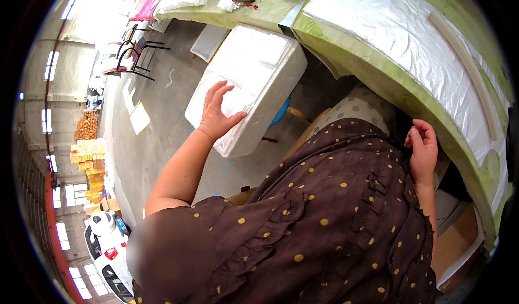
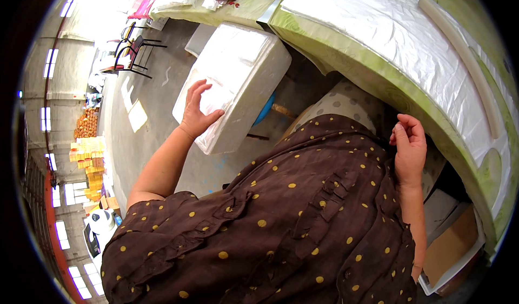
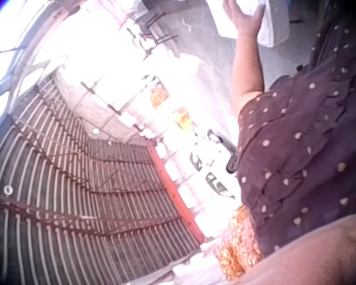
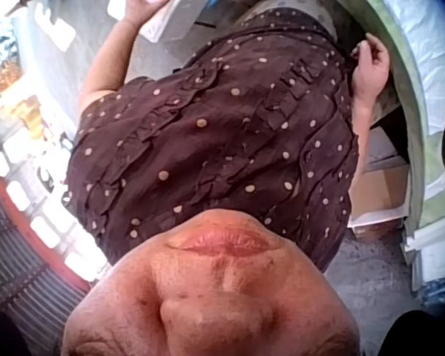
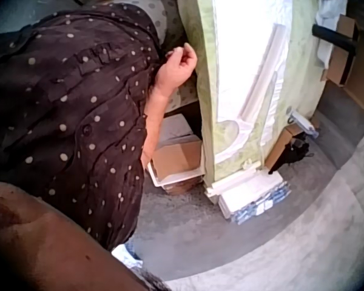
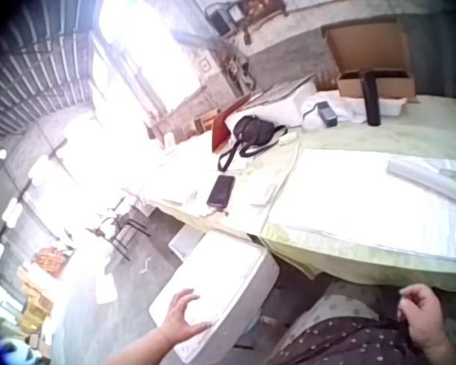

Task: The person wraps a white rectangular item in clear plastic wrap on a work table. They roll the item in the wrap, fold the edges, and place the finished package into a white bin. The process is repeated for multiple items.

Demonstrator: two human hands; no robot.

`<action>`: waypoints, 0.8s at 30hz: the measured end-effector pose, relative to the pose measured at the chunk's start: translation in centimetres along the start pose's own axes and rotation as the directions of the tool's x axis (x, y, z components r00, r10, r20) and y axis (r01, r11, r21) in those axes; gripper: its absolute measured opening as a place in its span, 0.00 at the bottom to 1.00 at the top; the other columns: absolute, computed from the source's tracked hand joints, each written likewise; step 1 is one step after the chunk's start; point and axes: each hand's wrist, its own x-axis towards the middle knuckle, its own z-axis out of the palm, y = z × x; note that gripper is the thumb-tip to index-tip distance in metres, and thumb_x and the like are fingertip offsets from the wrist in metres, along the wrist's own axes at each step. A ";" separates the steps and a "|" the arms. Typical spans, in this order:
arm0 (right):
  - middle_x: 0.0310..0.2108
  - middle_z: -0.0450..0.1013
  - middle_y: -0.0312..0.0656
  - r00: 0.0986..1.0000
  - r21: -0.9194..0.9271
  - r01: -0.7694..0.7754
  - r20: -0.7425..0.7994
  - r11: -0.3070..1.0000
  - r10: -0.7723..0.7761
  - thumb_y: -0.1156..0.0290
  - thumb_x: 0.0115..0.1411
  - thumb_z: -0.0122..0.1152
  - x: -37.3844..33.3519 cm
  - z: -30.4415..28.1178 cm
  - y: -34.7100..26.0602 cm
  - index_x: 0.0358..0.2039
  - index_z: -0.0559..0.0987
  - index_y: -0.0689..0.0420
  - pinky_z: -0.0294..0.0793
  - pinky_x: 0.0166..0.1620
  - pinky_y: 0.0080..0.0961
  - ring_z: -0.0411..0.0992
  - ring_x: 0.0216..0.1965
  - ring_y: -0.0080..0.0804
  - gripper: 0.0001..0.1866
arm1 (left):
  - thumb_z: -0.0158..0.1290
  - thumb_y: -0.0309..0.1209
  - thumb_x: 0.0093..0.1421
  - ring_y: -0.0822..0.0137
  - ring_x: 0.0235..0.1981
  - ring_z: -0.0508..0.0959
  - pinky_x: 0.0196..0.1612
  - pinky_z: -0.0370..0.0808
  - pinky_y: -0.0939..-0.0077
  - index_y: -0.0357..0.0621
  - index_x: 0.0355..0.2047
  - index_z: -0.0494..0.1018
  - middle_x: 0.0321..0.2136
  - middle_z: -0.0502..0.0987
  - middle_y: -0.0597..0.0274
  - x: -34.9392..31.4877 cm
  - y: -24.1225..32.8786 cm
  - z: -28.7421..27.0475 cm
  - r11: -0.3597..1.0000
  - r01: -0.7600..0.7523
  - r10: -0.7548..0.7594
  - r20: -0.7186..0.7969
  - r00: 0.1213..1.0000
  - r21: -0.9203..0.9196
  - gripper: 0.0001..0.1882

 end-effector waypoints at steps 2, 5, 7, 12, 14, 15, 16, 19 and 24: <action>0.33 0.70 0.30 1.000 0.004 -0.005 0.004 1.000 0.005 0.76 0.70 0.56 0.0 0.0 0.0 0.51 0.76 0.60 0.70 0.36 0.15 0.68 0.32 0.16 0.11 | 0.67 0.45 0.55 0.43 0.66 0.63 0.67 0.61 0.52 0.49 0.59 0.69 0.65 0.63 0.46 -1.1 -0.9 -0.2 0.989 -0.137 0.137 0.015 0.991 0.048 0.34; 0.33 0.70 0.30 1.000 0.011 -0.018 0.010 1.000 0.018 0.76 0.70 0.55 0.1 0.2 0.0 0.51 0.76 0.60 0.70 0.36 0.15 0.68 0.32 0.16 0.11 | 0.57 0.33 0.61 0.43 0.68 0.60 0.69 0.58 0.53 0.50 0.58 0.69 0.66 0.61 0.47 -1.9 -0.8 1.0 0.997 -0.076 0.078 0.062 0.995 -0.024 0.24; 0.33 0.70 0.30 1.000 0.005 -0.021 0.016 1.000 0.021 0.76 0.70 0.55 0.2 0.1 0.0 0.51 0.76 0.60 0.70 0.36 0.15 0.68 0.32 0.16 0.10 | 0.54 0.30 0.61 0.43 0.68 0.59 0.69 0.58 0.53 0.49 0.56 0.70 0.66 0.60 0.47 -1.7 -1.2 1.9 0.995 -0.061 0.067 0.070 0.995 -0.084 0.22; 0.33 0.70 0.30 1.000 0.003 -0.021 0.019 1.000 0.021 0.76 0.70 0.56 0.1 -0.1 0.1 0.51 0.76 0.60 0.70 0.36 0.15 0.68 0.32 0.16 0.10 | 0.55 0.29 0.61 0.43 0.68 0.58 0.70 0.58 0.53 0.52 0.55 0.73 0.64 0.62 0.49 -0.9 -1.2 2.7 0.992 -0.099 0.104 0.063 0.993 -0.080 0.21; 0.33 0.70 0.30 1.000 0.005 -0.022 0.012 1.000 0.022 0.76 0.70 0.56 0.1 -0.2 0.2 0.51 0.76 0.60 0.70 0.36 0.15 0.68 0.32 0.16 0.10 | 0.54 0.29 0.61 0.43 0.68 0.59 0.69 0.58 0.53 0.52 0.55 0.74 0.63 0.63 0.49 -0.8 -1.1 2.7 0.989 -0.131 0.133 0.031 0.991 -0.067 0.20; 0.33 0.70 0.30 1.000 0.006 -0.023 0.005 1.000 0.023 0.76 0.70 0.56 0.0 -0.3 0.2 0.51 0.76 0.60 0.70 0.36 0.15 0.68 0.32 0.16 0.10 | 0.54 0.29 0.62 0.44 0.67 0.59 0.69 0.58 0.53 0.52 0.55 0.74 0.63 0.63 0.50 -0.7 -1.1 2.7 0.988 -0.138 0.141 0.048 0.989 -0.067 0.20; 0.33 0.70 0.30 1.000 0.008 -0.023 -0.001 1.000 0.023 0.76 0.70 0.56 0.0 -0.3 0.3 0.50 0.76 0.60 0.70 0.36 0.15 0.68 0.32 0.16 0.10 | 0.54 0.29 0.62 0.44 0.67 0.60 0.69 0.58 0.53 0.52 0.55 0.75 0.62 0.64 0.50 -0.5 -1.2 2.8 0.987 -0.145 0.149 0.064 0.987 -0.067 0.19; 0.33 0.70 0.30 1.000 0.007 -0.018 -0.004 1.000 0.018 0.76 0.70 0.56 0.0 -0.5 0.6 0.51 0.76 0.60 0.70 0.36 0.15 0.68 0.32 0.16 0.10 | 0.53 0.28 0.63 0.45 0.66 0.60 0.69 0.58 0.54 0.50 0.55 0.75 0.63 0.63 0.49 -0.6 -1.6 3.0 0.992 -0.113 0.119 0.146 0.982 -0.047 0.19; 0.33 0.70 0.30 0.999 0.006 -0.031 -0.015 1.000 0.031 0.76 0.70 0.56 -0.1 -0.4 0.4 0.51 0.76 0.60 0.70 0.36 0.15 0.68 0.32 0.16 0.11 | 0.54 0.31 0.63 0.45 0.67 0.60 0.69 0.58 0.55 0.48 0.59 0.72 0.64 0.62 0.47 -1.0 -1.1 3.3 0.998 -0.063 0.065 0.103 0.993 -0.014 0.23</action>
